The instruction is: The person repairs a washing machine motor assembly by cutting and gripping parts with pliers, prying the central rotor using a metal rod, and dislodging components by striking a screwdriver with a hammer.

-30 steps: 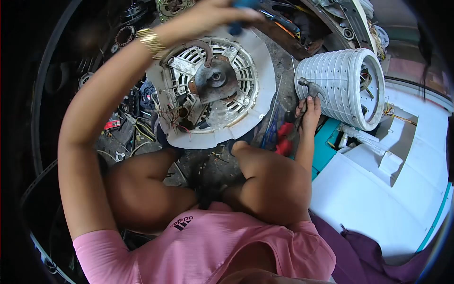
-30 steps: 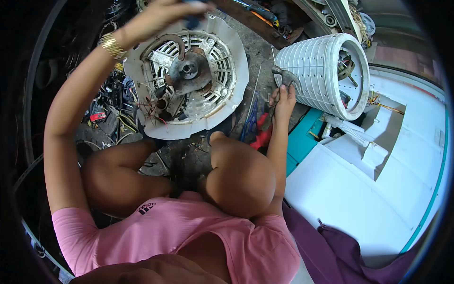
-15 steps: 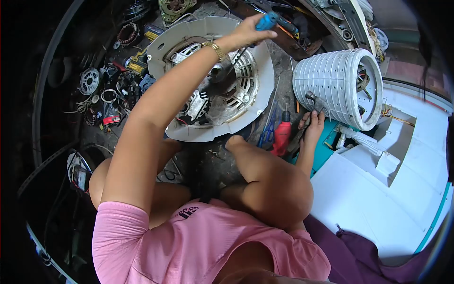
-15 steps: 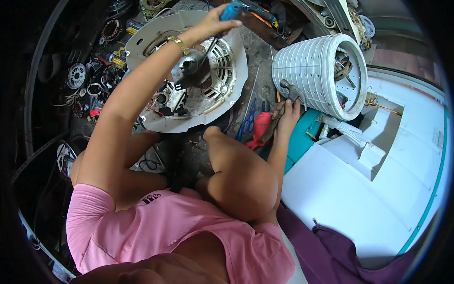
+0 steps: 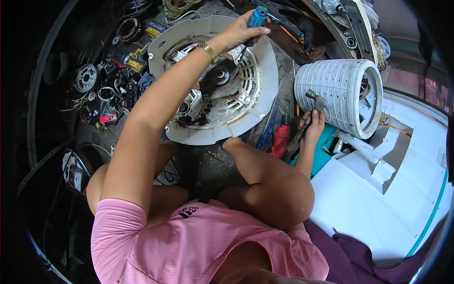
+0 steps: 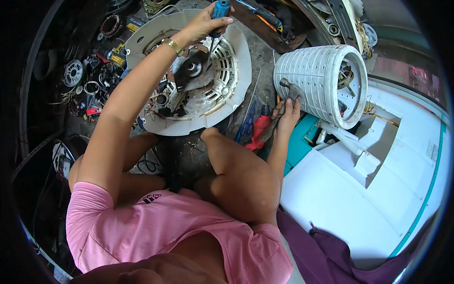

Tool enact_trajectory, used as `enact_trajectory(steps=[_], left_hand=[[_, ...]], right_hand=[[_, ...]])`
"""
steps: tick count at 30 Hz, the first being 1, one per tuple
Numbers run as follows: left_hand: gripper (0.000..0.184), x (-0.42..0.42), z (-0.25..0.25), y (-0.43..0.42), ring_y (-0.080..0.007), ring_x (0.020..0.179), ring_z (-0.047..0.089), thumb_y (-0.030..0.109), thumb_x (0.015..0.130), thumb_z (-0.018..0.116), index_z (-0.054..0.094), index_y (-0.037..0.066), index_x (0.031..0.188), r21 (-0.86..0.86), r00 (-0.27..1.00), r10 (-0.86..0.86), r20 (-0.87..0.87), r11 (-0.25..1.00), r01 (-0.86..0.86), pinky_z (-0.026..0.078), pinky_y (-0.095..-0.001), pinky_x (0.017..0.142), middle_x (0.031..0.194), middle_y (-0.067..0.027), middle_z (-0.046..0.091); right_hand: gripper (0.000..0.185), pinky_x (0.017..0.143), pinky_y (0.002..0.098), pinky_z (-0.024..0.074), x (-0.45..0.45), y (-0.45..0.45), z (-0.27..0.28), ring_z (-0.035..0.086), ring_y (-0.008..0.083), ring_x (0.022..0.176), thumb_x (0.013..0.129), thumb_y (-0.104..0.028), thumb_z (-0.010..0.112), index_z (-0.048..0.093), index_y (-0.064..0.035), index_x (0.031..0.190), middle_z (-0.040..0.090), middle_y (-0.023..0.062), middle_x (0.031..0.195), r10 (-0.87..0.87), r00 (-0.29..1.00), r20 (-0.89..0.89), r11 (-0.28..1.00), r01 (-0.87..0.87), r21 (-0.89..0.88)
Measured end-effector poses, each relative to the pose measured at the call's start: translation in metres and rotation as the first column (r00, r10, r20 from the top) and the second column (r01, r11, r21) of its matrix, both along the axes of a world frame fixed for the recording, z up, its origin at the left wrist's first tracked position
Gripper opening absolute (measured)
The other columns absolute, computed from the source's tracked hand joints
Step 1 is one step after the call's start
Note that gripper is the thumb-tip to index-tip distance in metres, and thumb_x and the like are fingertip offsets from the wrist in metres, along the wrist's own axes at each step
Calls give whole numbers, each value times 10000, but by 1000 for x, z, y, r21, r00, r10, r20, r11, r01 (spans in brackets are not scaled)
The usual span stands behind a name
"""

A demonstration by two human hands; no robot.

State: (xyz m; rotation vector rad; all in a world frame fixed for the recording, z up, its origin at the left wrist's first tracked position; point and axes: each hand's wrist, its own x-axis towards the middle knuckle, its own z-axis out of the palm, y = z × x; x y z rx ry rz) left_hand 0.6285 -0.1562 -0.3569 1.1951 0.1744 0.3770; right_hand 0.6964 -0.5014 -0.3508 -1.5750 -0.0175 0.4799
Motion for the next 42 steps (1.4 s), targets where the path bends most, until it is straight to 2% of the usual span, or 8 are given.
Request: enact_trajectory(steps=[17,27,33,35,36,39,40,42], left_hand=[[529,-2,3,-17,-62,743,491,266,862,685,416,80,1279,272,995,-59,-84,959,80,438,-224,651,891,5,524],[663,4,20,-45,-180,1035,502,328,873,659,308,53,1363,524,981,-184,-63,830,189,414,-326,892,1095,-101,519],[598,7,38,-31,-100,809,497,266,892,628,309,79,1363,499,977,-155,-144,841,207,449,-251,712,976,-26,514],[586,4,44,-31,-103,793,493,230,885,626,317,77,1358,609,987,-80,-138,780,148,449,-253,706,970,-28,509],[492,-3,58,-30,-159,801,565,127,828,580,386,47,1273,487,958,-119,-259,841,236,479,-317,712,960,-82,556],[510,-29,72,-16,-215,833,592,160,834,612,392,39,1278,653,999,-36,-41,755,54,482,-346,740,953,-127,569],[635,-39,79,-8,-101,861,547,105,839,645,329,33,1385,829,998,38,-45,559,16,471,-274,705,955,-66,544],[500,-56,99,1,-312,918,603,87,724,706,519,20,1183,926,944,-51,-326,182,330,500,-374,745,959,-157,613]], right_hand=[[174,368,263,355,10,19,16,468,146,422,940,-227,525,453,-74,979,522,55,650,44,999,30,997,-42,-58],[174,379,245,365,18,12,20,484,125,443,948,-224,509,473,-76,1034,533,37,665,121,992,23,984,-117,-136],[379,417,222,390,4,-6,-29,473,90,478,927,-109,492,419,-22,1289,557,37,716,255,965,-60,917,-261,-303],[503,529,301,482,-7,-14,-80,581,196,592,876,-41,495,364,-19,1361,619,124,845,322,931,-169,858,-363,-363],[549,644,352,493,-16,-14,-105,602,281,709,853,-27,494,342,-23,1381,621,173,920,447,891,77,769,-340,-541],[624,942,447,410,-34,10,-155,533,458,1056,793,-5,506,325,-13,1391,578,278,1101,514,829,221,701,-257,-665],[637,939,451,408,-35,18,-168,520,464,1055,774,0,507,331,-7,1387,555,286,1124,515,799,311,720,-207,-663],[658,949,465,392,-36,28,-188,489,478,1061,741,16,505,340,6,1378,507,305,1164,500,788,359,720,-148,-678]])
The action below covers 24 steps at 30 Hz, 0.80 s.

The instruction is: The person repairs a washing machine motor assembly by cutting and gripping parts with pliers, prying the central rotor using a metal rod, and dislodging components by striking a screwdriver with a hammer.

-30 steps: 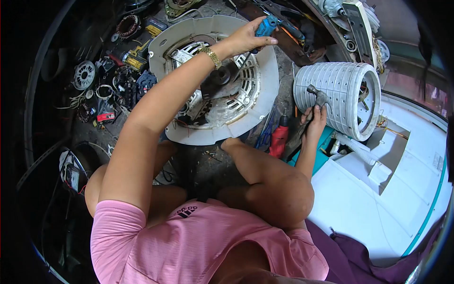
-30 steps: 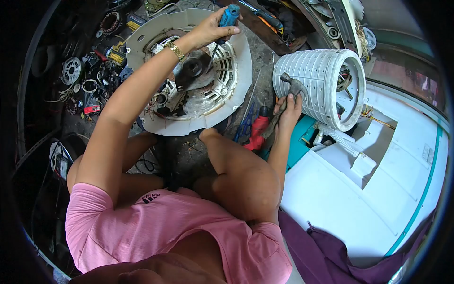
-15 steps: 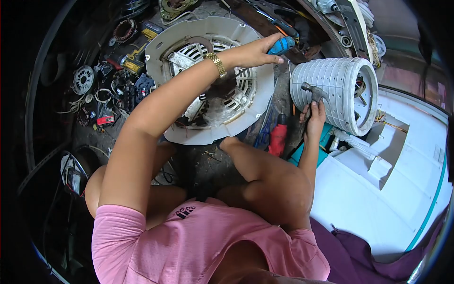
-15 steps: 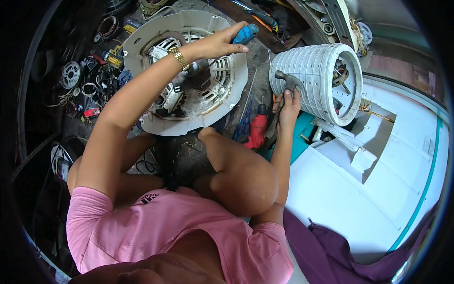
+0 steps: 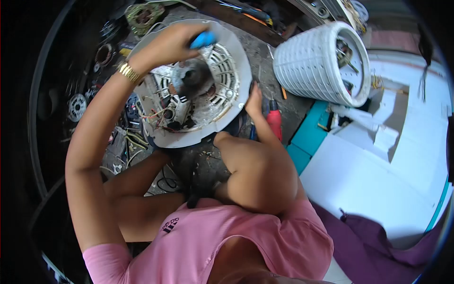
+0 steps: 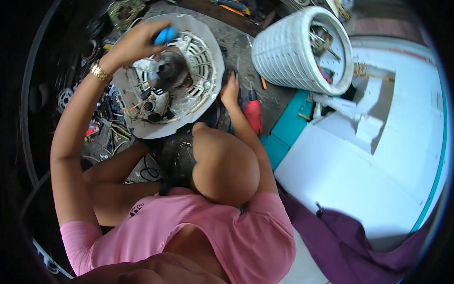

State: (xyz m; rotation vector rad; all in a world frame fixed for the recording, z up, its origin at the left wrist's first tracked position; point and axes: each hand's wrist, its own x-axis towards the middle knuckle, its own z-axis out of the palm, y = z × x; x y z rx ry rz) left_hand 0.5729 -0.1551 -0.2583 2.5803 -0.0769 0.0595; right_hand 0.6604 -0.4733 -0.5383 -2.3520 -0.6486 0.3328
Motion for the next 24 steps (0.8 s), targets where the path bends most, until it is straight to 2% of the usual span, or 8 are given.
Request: enact_trajectory(steps=[1,4,7,10,13,15,20,24], left_hand=[[445,-8,-16,3,-360,938,577,95,662,727,562,30,1070,175,994,-62,-93,982,78,495,-408,770,1053,-155,600],[427,-34,-49,-8,-334,995,585,66,653,710,565,51,1054,237,955,-207,-211,938,255,502,-420,807,1168,-105,564],[401,-34,-79,-11,-347,892,613,82,677,680,529,58,1048,236,918,-244,-313,916,325,501,-430,753,1086,-132,599],[306,-30,-88,-9,-357,785,630,138,741,653,518,78,1008,220,947,-243,-209,932,287,510,-437,681,883,-144,621],[319,-36,-99,-18,-381,728,623,192,764,675,515,65,1008,230,976,-26,-216,970,77,499,-465,650,765,-184,624],[350,-46,-98,-38,-402,705,617,234,762,716,526,36,979,144,939,271,-213,959,-244,487,-479,641,714,-226,621],[393,-54,-108,-43,-404,731,620,265,739,745,539,-15,923,86,889,422,-177,907,-413,485,-466,670,747,-237,627],[465,-53,-114,-47,-398,747,625,326,721,764,561,-24,951,11,845,514,-148,855,-518,489,-450,680,775,-238,633]], right_hand=[[665,961,474,376,1,0,-5,471,487,1068,726,25,502,344,14,1373,481,316,1182,-27,999,-19,999,26,-32],[650,998,490,327,-15,-12,21,396,468,1163,715,23,553,380,-3,1341,381,309,1279,-8,992,127,999,14,-45],[535,935,432,400,-30,-43,49,457,405,1125,694,36,603,510,-31,1216,455,237,1208,-31,983,181,991,7,130],[372,883,400,438,-58,-89,55,522,357,1034,719,24,604,573,-31,1086,505,190,1103,-113,993,42,977,103,188],[282,878,411,435,-93,-126,44,529,361,1003,741,10,593,586,-24,1021,509,184,1050,-153,978,-145,974,174,146],[276,862,412,443,-108,-142,27,531,361,1007,746,5,590,589,-25,1020,516,192,1044,-167,968,-190,976,190,109],[231,740,397,486,-87,-129,51,586,347,903,777,-8,576,600,-23,1006,569,187,995,-167,965,-202,976,191,108],[186,722,387,490,-52,-100,72,605,331,830,792,-10,578,609,-7,975,600,160,892,-120,992,-44,972,126,196]])
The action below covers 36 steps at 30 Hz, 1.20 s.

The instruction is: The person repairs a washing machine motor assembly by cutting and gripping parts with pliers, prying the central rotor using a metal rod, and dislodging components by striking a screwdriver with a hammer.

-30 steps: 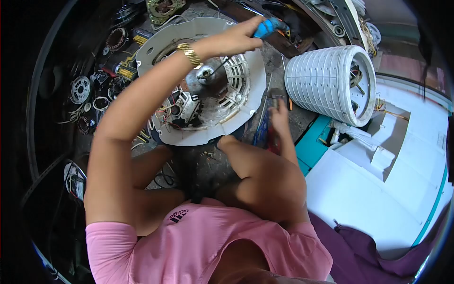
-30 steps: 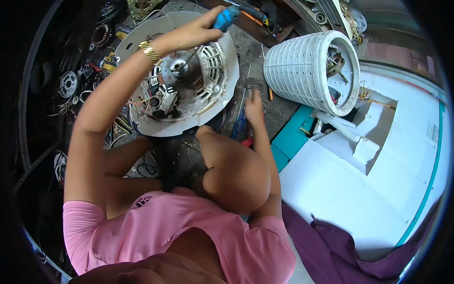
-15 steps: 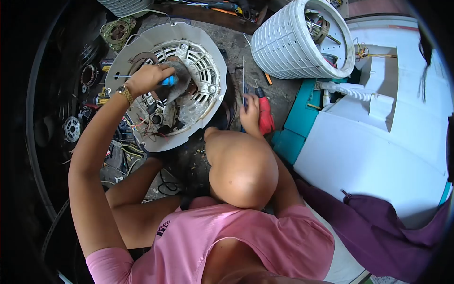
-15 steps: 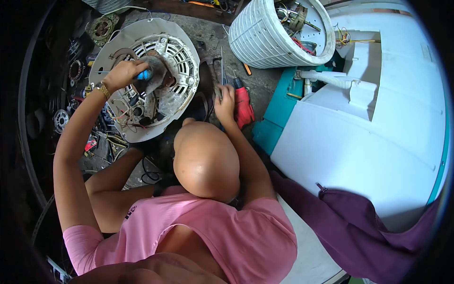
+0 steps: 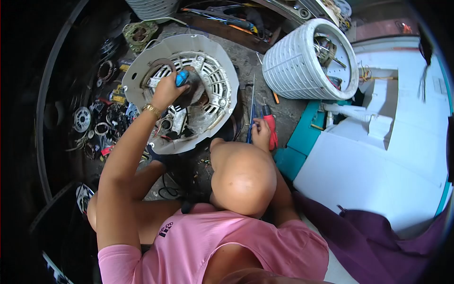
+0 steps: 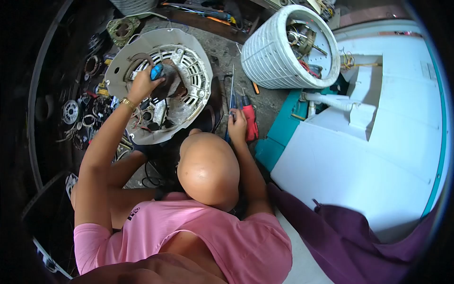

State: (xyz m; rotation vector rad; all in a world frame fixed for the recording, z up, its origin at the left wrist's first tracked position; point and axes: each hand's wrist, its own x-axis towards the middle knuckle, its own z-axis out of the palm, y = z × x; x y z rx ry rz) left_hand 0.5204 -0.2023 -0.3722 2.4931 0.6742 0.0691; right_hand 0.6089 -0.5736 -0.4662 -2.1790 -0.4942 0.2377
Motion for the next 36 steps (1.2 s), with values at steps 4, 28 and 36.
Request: enact_trajectory(steps=[4,28,36], left_hand=[[624,-7,-15,23,-396,783,635,449,723,746,545,-17,1087,-44,992,-108,61,993,111,498,-428,699,825,-233,645],[588,-386,-85,75,-380,864,631,332,716,735,510,51,1181,-34,731,605,-317,763,-646,484,-449,747,943,-232,641],[561,-395,-154,45,-391,1054,545,340,733,709,527,17,1155,-86,559,795,-235,555,-827,435,-448,908,1126,-247,557]], right_hand=[[183,678,362,495,12,16,7,611,286,816,815,-35,582,611,-11,994,608,149,904,-8,999,-33,1000,8,5],[427,901,442,445,176,194,17,573,434,1014,750,-87,500,551,19,1160,623,268,1025,428,904,-8,799,-383,-464],[506,963,414,414,139,192,103,480,383,1187,824,-202,599,473,-43,1288,452,223,1315,682,730,50,577,-494,-650]])
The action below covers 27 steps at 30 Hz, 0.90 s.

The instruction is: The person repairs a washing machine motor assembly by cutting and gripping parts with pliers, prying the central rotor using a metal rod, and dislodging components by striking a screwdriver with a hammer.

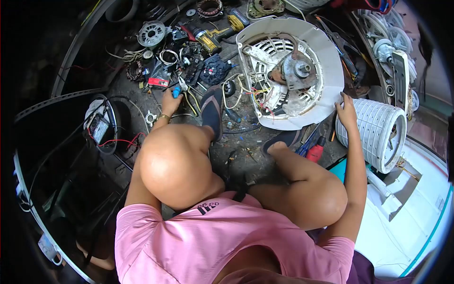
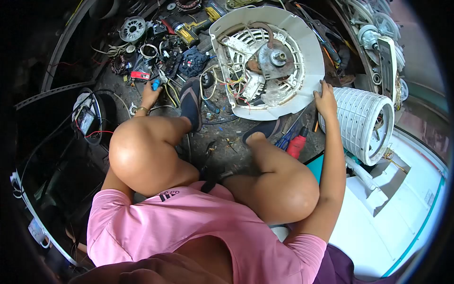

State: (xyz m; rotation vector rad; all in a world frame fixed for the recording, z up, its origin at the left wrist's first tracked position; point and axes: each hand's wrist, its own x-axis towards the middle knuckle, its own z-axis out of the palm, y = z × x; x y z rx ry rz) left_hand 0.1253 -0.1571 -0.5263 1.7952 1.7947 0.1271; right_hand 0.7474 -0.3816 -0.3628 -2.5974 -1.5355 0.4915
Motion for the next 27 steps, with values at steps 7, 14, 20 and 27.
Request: enact_trajectory(steps=[7,14,20,27], left_hand=[[468,-6,3,15,-366,1153,477,208,789,576,511,44,1223,344,973,-149,-176,917,203,375,-490,975,1216,-188,512],[300,3,8,56,-340,942,603,261,866,552,504,69,1092,0,815,-408,-411,894,447,467,-492,746,993,-177,626],[206,-22,111,90,-334,781,654,297,867,536,649,128,906,-150,502,-703,-504,643,751,514,-458,675,825,-145,669],[219,43,288,63,-366,770,634,295,892,525,618,111,965,70,647,-645,-406,684,726,484,-487,646,803,-167,656]], right_hand=[[397,992,390,388,-51,-4,58,478,388,1177,823,-91,597,535,-24,1210,474,219,1279,92,986,-137,985,-69,161],[374,978,389,401,-84,-5,78,476,387,1184,813,-63,604,554,-40,1183,465,221,1297,139,980,-144,986,-123,112],[346,909,374,450,-100,1,133,559,362,1072,811,-54,592,566,-25,1155,561,190,1177,191,968,-164,979,-178,96],[362,658,267,504,-164,58,150,597,116,723,950,-314,508,615,-7,1109,667,68,951,-15,463,-886,994,-86,-62]])
